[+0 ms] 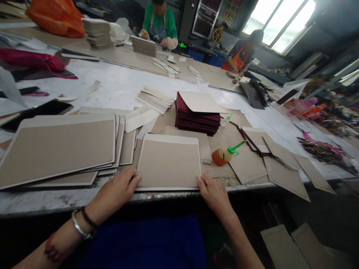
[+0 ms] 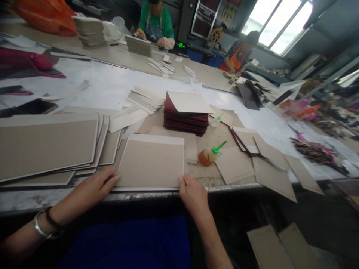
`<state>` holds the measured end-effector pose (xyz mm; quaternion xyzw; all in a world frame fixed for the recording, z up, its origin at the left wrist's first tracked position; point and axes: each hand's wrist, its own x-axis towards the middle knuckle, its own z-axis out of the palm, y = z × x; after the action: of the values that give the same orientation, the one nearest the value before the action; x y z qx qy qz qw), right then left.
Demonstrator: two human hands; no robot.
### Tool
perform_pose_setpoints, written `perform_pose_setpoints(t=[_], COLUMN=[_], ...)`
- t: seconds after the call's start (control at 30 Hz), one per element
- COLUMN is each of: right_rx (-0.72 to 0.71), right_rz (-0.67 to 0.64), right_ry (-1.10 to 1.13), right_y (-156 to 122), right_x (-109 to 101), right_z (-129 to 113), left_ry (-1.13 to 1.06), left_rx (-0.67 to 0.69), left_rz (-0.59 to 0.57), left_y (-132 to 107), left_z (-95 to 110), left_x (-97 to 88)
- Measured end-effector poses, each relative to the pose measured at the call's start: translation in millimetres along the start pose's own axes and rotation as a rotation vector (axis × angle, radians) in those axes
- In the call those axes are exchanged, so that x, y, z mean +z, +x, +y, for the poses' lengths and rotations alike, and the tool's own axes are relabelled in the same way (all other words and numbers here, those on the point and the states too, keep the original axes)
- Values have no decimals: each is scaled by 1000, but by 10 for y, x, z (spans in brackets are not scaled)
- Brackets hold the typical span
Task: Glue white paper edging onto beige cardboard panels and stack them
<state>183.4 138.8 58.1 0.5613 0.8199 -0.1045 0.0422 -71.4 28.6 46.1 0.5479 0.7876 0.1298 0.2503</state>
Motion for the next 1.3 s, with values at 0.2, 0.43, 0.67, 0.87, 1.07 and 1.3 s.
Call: perform_pose_setpoints(t=[0.2,0.43,0.67,0.87,1.07,1.3], right_rx=[-9,-83,-95,-132,-152,-127], right_rz=[-14,-6,-22,24,62,46], right_ry=[-10,80,156,213,219,199], right_y=[9,42,48,62,78,64], right_x=[15,86,107,150,173,159], right_z=[14,89,125,151,162,148], left_ry=[-48,-103,-129,-143,-143,-134], left_rx=[1,13,10,0,1,-5], left_rz=[-9,-48,-54,-45,-29,-31], left_y=[17,45,37,33,22,30], left_z=[6,-22,-33,-28,-18,-21], left_x=[-32,-86,-107,-109,-107,-92])
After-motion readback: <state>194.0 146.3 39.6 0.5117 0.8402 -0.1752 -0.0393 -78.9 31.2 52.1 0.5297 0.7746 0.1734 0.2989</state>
